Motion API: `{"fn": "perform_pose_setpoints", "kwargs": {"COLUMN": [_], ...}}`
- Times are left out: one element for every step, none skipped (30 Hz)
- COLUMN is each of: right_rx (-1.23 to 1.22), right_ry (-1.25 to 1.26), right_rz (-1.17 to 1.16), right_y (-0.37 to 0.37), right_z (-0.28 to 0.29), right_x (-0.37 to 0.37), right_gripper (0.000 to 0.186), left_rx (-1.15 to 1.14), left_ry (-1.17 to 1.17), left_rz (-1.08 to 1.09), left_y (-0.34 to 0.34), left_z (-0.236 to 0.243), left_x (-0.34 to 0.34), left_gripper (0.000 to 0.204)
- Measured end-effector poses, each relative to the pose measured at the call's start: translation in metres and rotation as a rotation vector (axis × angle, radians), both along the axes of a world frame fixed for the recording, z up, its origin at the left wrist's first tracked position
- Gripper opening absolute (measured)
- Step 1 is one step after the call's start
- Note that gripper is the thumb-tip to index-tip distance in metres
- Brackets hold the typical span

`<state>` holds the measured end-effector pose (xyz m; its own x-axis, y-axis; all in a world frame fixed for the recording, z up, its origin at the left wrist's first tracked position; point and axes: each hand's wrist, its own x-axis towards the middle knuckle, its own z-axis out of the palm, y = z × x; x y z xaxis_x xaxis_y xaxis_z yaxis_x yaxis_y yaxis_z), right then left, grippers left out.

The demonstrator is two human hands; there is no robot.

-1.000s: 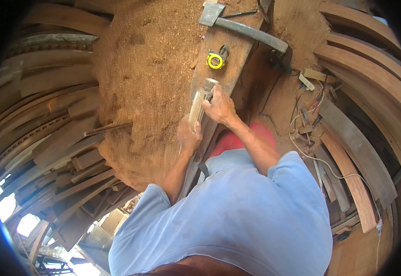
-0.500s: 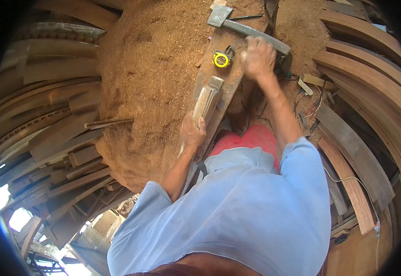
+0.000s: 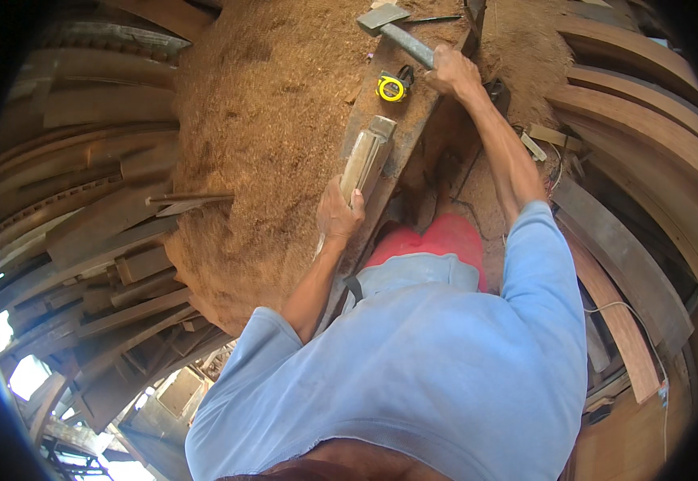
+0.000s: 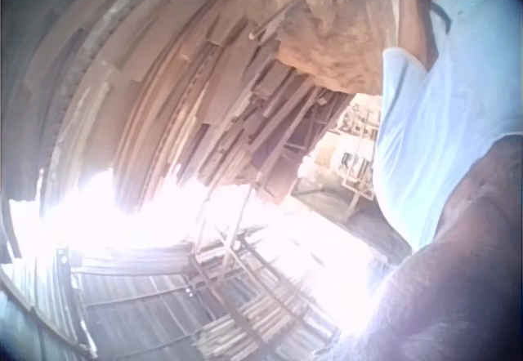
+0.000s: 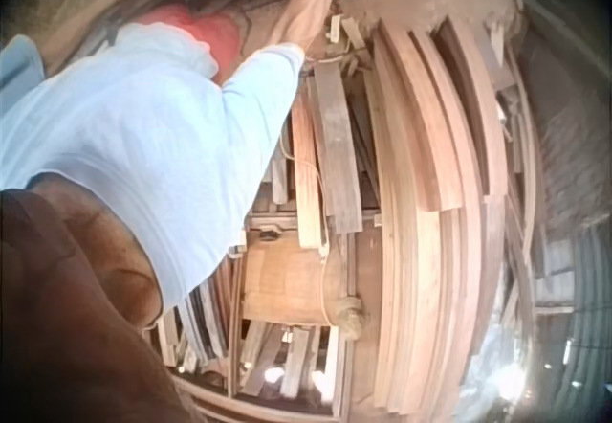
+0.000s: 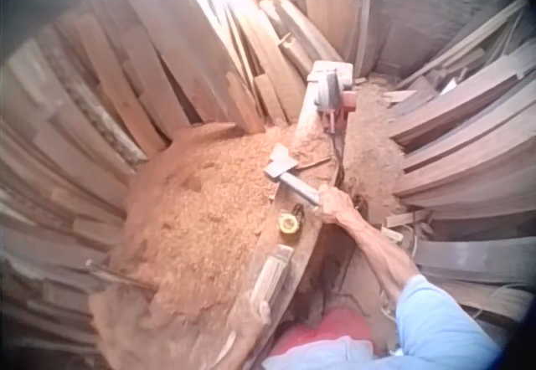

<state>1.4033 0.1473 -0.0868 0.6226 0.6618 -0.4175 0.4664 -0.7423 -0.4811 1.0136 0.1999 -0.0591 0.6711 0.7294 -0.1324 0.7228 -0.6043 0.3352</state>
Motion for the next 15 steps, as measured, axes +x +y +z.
{"fn": "perform_pose_setpoints", "kwargs": {"right_rx": [0.024,0.080,0.211,0.339,0.409,0.481,0.575,0.674,0.699,0.724,0.746,0.757,0.772,0.786,0.794], "right_ry": [0.055,0.075,0.104,0.132,0.196,0.255,0.305,0.352,0.501,0.662,0.826,0.838,0.847,0.859,0.843], "right_rz": [-0.034,-0.038,-0.052,-0.060,-0.107,-0.156,-0.218,-0.275,-0.354,-0.435,-0.512,-0.572,-0.626,-0.677,-0.711], "right_y": [-0.009,-0.020,-0.033,-0.048,-0.059,-0.069,-0.080,-0.085,-0.084,-0.084,-0.084,-0.085,-0.083,-0.081,-0.084], "right_z": [0.002,0.001,0.000,0.005,0.019,0.036,0.047,0.056,0.067,0.080,0.088,0.093,0.095,0.096,0.092], "right_x": [-0.009,-0.018,-0.036,-0.059,-0.087,-0.119,-0.157,-0.184,-0.199,-0.215,-0.230,-0.242,-0.251,-0.261,-0.273], "right_gripper": [0.041,0.038,0.038,0.037,0.040,0.042,0.037,0.033,0.030,0.028,0.025,0.023,0.021,0.019,0.018], "left_rx": [-0.005,-0.012,-0.022,-0.034,-0.045,-0.056,-0.068,-0.077,-0.099,-0.117,-0.136,-0.208,-0.276,-0.344,-0.463], "left_ry": [-0.032,-0.064,-0.038,-0.013,0.011,0.004,-0.006,-0.020,-0.018,-0.005,0.008,-0.001,-0.014,-0.027,-0.077], "left_rz": [-0.020,-0.041,-0.034,-0.024,-0.007,-0.006,-0.010,-0.015,-0.016,-0.017,-0.016,-0.036,-0.055,-0.073,-0.052], "left_y": [0.001,0.003,0.002,0.001,0.000,0.000,0.001,0.003,0.005,0.005,0.007,0.014,0.024,0.033,0.040], "left_z": [0.001,0.002,0.001,0.003,0.003,0.001,-0.001,-0.003,-0.003,0.000,0.002,0.000,-0.003,-0.004,-0.007], "left_x": [0.000,0.001,0.000,0.000,-0.002,-0.005,-0.007,-0.007,-0.006,-0.006,-0.008,-0.010,-0.010,-0.017,-0.030], "left_gripper": [0.055,0.055,0.054,0.054,0.054,0.053,0.053,0.053,0.053,0.054,0.054,0.055,0.057,0.058,0.059]}}
